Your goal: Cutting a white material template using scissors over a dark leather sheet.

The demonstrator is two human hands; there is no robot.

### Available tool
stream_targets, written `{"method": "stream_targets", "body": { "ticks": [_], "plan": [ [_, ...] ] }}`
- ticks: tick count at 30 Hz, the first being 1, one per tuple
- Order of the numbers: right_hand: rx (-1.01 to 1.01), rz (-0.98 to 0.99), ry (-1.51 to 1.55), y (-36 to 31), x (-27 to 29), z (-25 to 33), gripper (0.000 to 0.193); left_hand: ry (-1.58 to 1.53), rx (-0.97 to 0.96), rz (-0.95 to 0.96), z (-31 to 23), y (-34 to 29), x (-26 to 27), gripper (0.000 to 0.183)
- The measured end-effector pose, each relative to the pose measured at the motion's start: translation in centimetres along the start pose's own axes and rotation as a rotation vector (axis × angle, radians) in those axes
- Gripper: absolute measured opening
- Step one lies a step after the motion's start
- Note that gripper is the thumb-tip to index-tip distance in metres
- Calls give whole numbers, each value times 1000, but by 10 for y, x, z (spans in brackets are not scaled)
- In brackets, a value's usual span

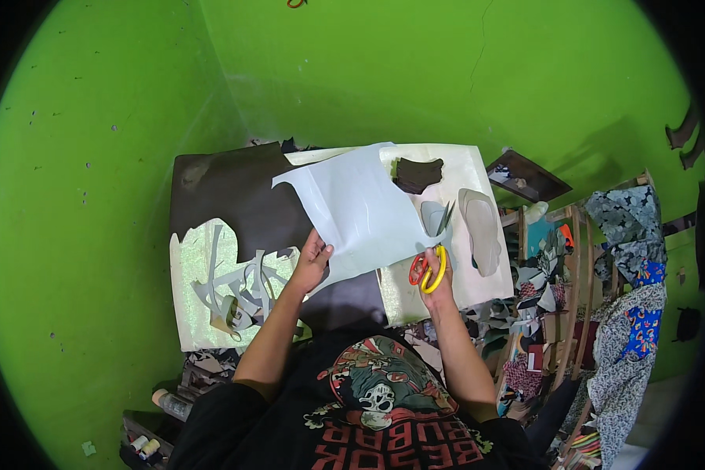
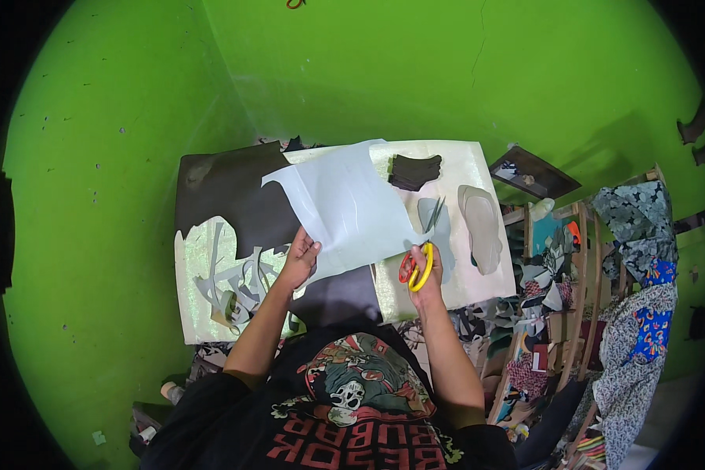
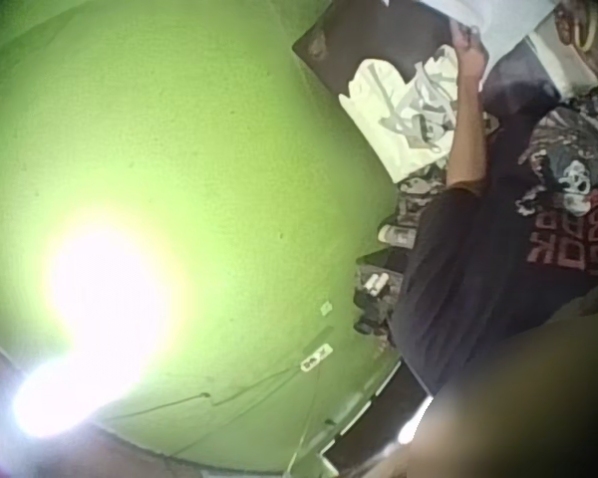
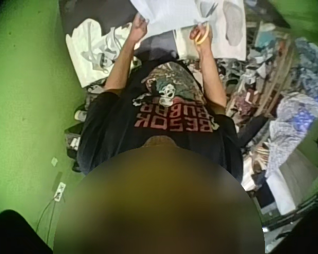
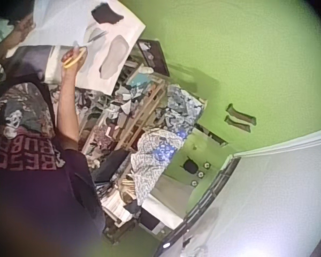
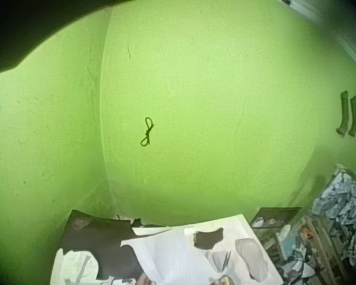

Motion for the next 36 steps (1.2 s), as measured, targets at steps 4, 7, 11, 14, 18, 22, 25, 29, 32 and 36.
{"method": "stream_targets", "body": {
  "ticks": [4, 7, 11, 14, 18, 22, 25, 29, 32, 36],
  "plan": [
    [56, 3, -103, 2, -23, 13, 33, -22, -46, 77, -11, 4, -17, 58],
    [104, -36, -191, 9, -27, 19, 40, -45, -135, 128, -11, 4, -23, 59],
    [109, -88, -197, 17, -30, 23, 45, -64, -25, -3, -18, -1, -25, 62],
    [127, -17, -212, 14, -30, 27, 49, -153, -126, -97, -10, 0, -26, 65],
    [201, 151, -366, 15, -29, 34, 56, -353, -242, -171, -11, 1, -35, 69],
    [240, 213, -550, 5, -39, 44, 56, -567, 34, -185, -4, 0, -37, 79],
    [266, 239, -540, 2, -48, 44, 53, -357, -50, -230, -16, -1, -38, 74],
    [289, 179, -463, 1, -47, 41, 53, -270, -59, -239, -34, -2, -33, 72],
    [280, 168, -360, 5, -46, 41, 53, -288, -62, -256, -40, 1, -24, 67],
    [382, 228, -334, 4, -52, 51, 53, -411, 69, -239, -48, 9, -20, 54]
  ]
}}
Point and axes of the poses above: each hand's wrist, its own y-axis towards the middle knuckle, its own x-axis out of the back of the hand, z = x × y, the point moved 3 cm from there along y, towards the middle knuckle, and after that the axes turned 3 degrees about -x, right-handed, at the moved point
